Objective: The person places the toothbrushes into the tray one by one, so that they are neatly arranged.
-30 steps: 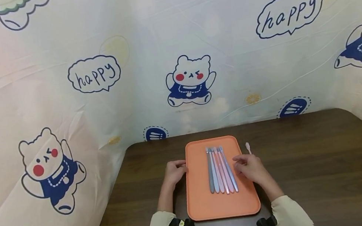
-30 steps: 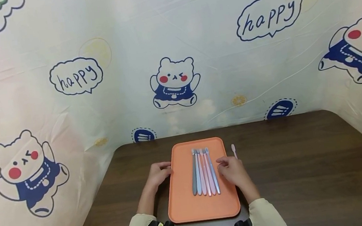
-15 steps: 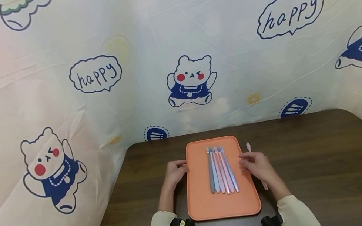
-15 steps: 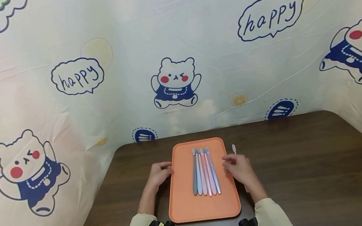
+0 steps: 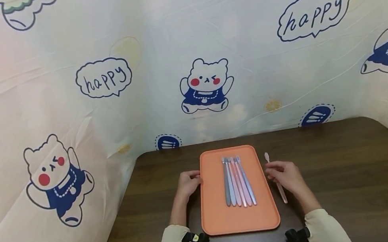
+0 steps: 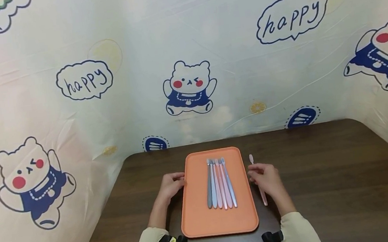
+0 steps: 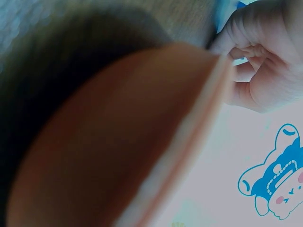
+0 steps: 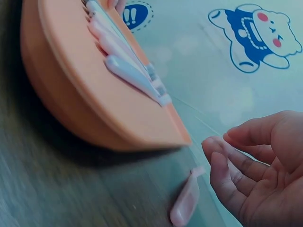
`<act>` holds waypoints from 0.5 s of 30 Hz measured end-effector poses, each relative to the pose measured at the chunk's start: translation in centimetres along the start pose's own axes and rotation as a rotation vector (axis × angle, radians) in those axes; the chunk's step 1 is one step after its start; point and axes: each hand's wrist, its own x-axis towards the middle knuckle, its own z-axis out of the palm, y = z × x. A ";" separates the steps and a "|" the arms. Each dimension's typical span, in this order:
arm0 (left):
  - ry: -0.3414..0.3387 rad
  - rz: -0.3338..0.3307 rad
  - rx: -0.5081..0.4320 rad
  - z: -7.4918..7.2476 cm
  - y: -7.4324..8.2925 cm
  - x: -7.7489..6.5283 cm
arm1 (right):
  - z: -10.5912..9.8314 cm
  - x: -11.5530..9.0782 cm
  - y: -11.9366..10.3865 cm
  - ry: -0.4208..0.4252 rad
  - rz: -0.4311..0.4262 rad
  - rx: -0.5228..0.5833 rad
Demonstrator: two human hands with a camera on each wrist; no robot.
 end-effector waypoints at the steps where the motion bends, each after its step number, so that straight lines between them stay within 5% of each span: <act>1: 0.000 0.001 0.001 0.0 0.0 0.0 | -0.2 0.0 0.1 0.002 0.005 0.000; 15: -0.017 0.011 -0.016 0.0 -0.1 -0.2 | -2.4 0.2 1.7 0.003 0.035 0.009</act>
